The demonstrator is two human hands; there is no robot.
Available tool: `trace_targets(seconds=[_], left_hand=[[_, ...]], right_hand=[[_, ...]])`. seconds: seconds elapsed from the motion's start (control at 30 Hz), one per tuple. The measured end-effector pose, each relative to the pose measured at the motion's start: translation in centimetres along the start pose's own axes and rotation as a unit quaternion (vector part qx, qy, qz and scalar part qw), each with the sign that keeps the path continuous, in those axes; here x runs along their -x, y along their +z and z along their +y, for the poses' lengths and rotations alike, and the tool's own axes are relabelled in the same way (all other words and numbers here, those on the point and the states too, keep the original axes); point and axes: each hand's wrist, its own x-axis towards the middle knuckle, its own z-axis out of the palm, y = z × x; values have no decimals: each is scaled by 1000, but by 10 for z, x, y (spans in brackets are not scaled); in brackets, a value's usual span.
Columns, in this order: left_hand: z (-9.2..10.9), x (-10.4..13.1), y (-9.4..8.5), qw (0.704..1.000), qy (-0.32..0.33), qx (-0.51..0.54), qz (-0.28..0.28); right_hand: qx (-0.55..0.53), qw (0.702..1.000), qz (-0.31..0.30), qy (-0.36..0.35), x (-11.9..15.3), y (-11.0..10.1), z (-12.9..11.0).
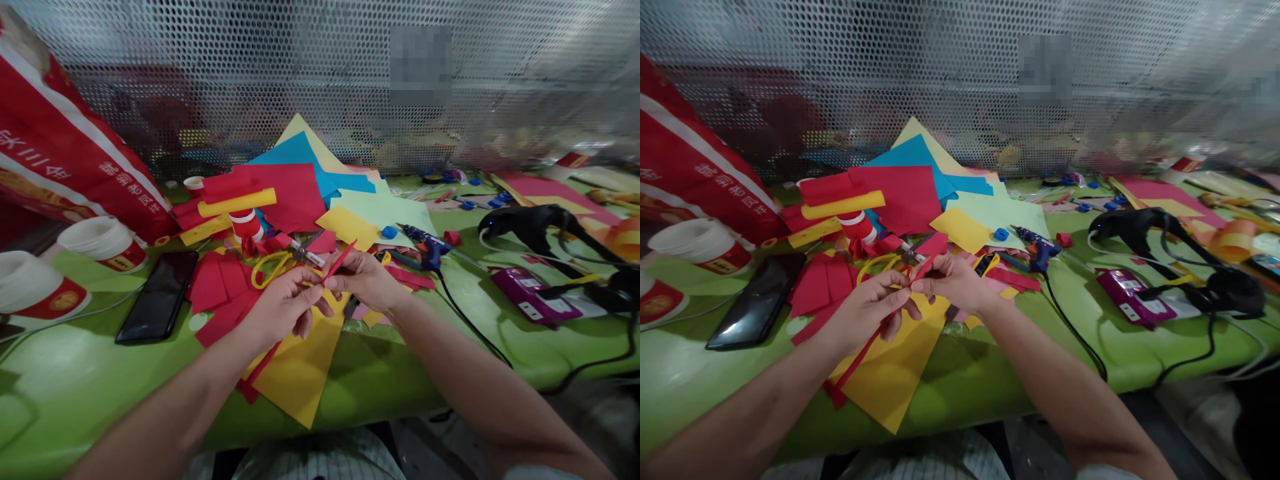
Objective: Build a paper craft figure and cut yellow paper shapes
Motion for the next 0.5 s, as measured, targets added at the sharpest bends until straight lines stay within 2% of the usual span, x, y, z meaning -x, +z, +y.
trace_targets(seconds=[0.13,0.23,0.37,0.5], left_hand=[[-3,6,5,982,86,-128,108],[-6,9,5,954,135,-214,159],[-6,11,5,952,137,-224,157],[-2,9,7,980,97,-142,103]], right_hand=[[-16,998,66,-7,-1,-1,1],[-51,990,123,-53,0,1,-2],[-78,984,126,-97,2,5,-4],[-88,983,120,-109,3,6,-3]])
